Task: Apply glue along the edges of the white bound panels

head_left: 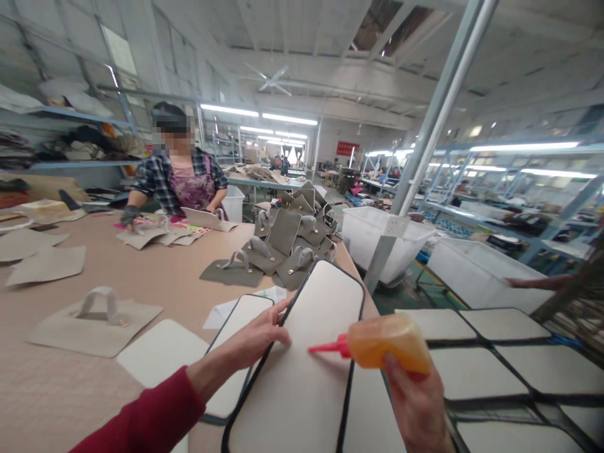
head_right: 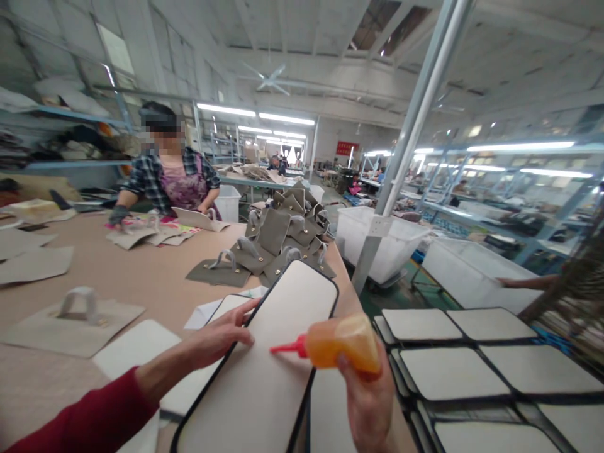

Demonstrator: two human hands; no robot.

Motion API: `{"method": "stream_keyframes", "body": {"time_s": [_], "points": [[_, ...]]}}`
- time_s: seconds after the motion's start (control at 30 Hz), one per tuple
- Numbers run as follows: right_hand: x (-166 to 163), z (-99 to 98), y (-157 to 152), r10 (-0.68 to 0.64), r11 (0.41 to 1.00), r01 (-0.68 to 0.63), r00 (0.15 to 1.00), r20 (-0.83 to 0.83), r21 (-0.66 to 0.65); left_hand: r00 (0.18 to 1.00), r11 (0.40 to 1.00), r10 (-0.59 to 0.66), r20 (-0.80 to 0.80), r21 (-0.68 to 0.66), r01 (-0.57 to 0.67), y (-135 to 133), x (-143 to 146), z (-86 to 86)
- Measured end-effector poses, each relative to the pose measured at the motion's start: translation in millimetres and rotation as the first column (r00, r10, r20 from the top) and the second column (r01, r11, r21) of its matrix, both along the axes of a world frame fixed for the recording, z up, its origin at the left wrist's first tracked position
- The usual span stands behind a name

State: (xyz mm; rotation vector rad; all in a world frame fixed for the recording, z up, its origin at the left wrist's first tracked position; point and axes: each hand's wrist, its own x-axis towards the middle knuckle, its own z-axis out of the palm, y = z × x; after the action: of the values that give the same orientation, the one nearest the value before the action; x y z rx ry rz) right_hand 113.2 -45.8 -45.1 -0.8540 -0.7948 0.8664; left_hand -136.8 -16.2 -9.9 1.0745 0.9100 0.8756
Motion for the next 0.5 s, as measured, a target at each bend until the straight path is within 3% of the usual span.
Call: {"method": "stream_keyframes", "body": {"time_s": [0.1, 0.27, 0.33, 0.4, 0.5], "points": [[-8.2, -11.9, -21.2, 0.160, 0.987, -0.157, 0.982, 0.095, -0.037, 0.998, 0.999, 0.051, -0.026, 0.018, -0.050, 5.8, -3.7, -4.7], [3.2, 23.5, 8.1, -0.170, 0.983, 0.170, 0.985, 0.000, 0.067, 1.000, 1.000, -0.020, -0.014, 0.010, 0.020, 2.2, -4.1, -1.9], [7.8, 30.0, 17.7, -0.216, 0.972, 0.218, 0.976, -0.036, 0.091, 0.999, 0.999, -0.042, 0.024, -0.006, 0.042, 0.5, -1.8, 0.0], [7.2, 22.0, 12.3, -0.165, 0.984, 0.168, 0.985, -0.047, 0.054, 0.998, 0.999, -0.024, 0.063, -0.021, 0.025, 1.8, -0.2, 0.0], [0.6, -4.3, -15.1, 0.044, 0.997, -0.044, 0.999, -0.008, -0.071, 0.996, 0.996, 0.048, 0.072, -0.077, -0.042, 7.5, -1.6, -3.2]]}}
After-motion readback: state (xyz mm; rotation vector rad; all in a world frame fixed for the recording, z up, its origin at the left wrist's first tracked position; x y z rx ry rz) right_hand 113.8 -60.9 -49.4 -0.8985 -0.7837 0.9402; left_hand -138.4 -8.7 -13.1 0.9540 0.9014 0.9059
